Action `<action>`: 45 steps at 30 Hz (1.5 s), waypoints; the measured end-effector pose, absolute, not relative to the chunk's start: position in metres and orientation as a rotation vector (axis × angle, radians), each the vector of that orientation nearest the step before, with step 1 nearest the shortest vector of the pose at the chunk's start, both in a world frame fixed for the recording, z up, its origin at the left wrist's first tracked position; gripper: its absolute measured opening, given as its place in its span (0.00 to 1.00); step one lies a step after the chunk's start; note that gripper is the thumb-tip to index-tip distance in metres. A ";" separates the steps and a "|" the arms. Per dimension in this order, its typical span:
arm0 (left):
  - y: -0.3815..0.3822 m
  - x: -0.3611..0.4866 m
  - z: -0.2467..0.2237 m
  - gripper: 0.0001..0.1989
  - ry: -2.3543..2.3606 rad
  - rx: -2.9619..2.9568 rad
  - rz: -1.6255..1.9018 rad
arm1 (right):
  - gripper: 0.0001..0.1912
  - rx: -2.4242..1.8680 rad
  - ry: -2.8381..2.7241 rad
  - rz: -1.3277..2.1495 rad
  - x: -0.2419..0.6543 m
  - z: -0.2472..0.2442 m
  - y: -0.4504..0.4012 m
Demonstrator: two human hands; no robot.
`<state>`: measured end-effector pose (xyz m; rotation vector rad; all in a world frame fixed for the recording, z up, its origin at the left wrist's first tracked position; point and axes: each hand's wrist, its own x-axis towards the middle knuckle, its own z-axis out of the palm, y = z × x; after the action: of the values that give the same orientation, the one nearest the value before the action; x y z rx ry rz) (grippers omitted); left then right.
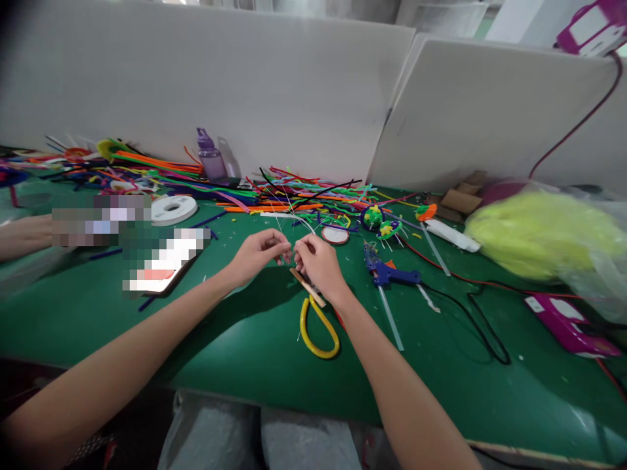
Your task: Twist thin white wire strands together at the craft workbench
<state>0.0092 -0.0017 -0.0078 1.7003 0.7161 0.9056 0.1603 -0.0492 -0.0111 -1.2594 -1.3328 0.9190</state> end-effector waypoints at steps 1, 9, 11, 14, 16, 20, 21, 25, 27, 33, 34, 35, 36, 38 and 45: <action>-0.001 0.009 -0.008 0.11 0.719 1.692 0.917 | 0.08 -1.258 -1.318 0.910 0.160 -0.011 -0.049; -0.003 0.010 -0.006 0.11 0.752 1.720 0.919 | 0.08 -1.252 -1.343 0.899 0.158 -0.012 -0.050; -0.004 0.010 -0.006 0.11 0.745 1.726 0.922 | 0.07 -1.239 -1.372 0.921 0.158 -0.012 -0.051; -0.004 0.010 -0.007 0.12 0.742 1.725 0.940 | 0.07 -1.216 -1.363 0.952 0.159 -0.012 -0.050; -0.003 0.010 -0.008 0.12 0.745 1.695 0.961 | 0.08 -1.203 -1.336 0.962 0.160 -0.013 -0.050; -0.001 0.010 -0.008 0.13 0.767 1.564 1.008 | 0.08 -1.159 -1.250 0.965 0.161 -0.013 -0.048; -0.001 0.009 -0.008 0.13 0.772 1.533 1.017 | 0.08 -1.144 -1.229 0.963 0.161 -0.013 -0.048; -0.001 0.009 -0.006 0.13 0.767 1.496 1.039 | 0.08 -1.109 -1.186 0.977 0.161 -0.014 -0.048; -0.001 0.009 -0.006 0.13 0.764 1.524 1.044 | 0.07 -1.117 -1.192 1.007 0.160 -0.014 -0.048; -0.003 0.010 -0.008 0.13 0.752 1.613 1.058 | 0.07 -1.185 -1.244 1.084 0.157 -0.011 -0.050; -0.003 0.010 -0.008 0.13 0.748 1.603 1.067 | 0.07 -1.180 -1.238 1.095 0.157 -0.011 -0.050; -0.003 0.010 -0.009 0.13 0.746 1.585 1.079 | 0.08 -1.168 -1.225 1.102 0.157 -0.011 -0.050; -0.003 0.010 -0.009 0.13 0.746 1.559 1.091 | 0.08 -1.151 -1.208 1.104 0.157 -0.011 -0.050; -0.003 0.011 -0.009 0.13 0.755 1.500 1.110 | 0.08 -1.107 -1.170 1.110 0.158 -0.011 -0.049; -0.007 0.013 -0.004 0.11 0.764 1.363 1.172 | 0.08 -0.984 -1.052 1.149 0.157 -0.011 -0.048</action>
<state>0.0134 -0.0069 -0.0039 1.3626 0.7642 1.1720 0.1567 -0.0484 -0.0115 -0.9843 -1.0520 1.1490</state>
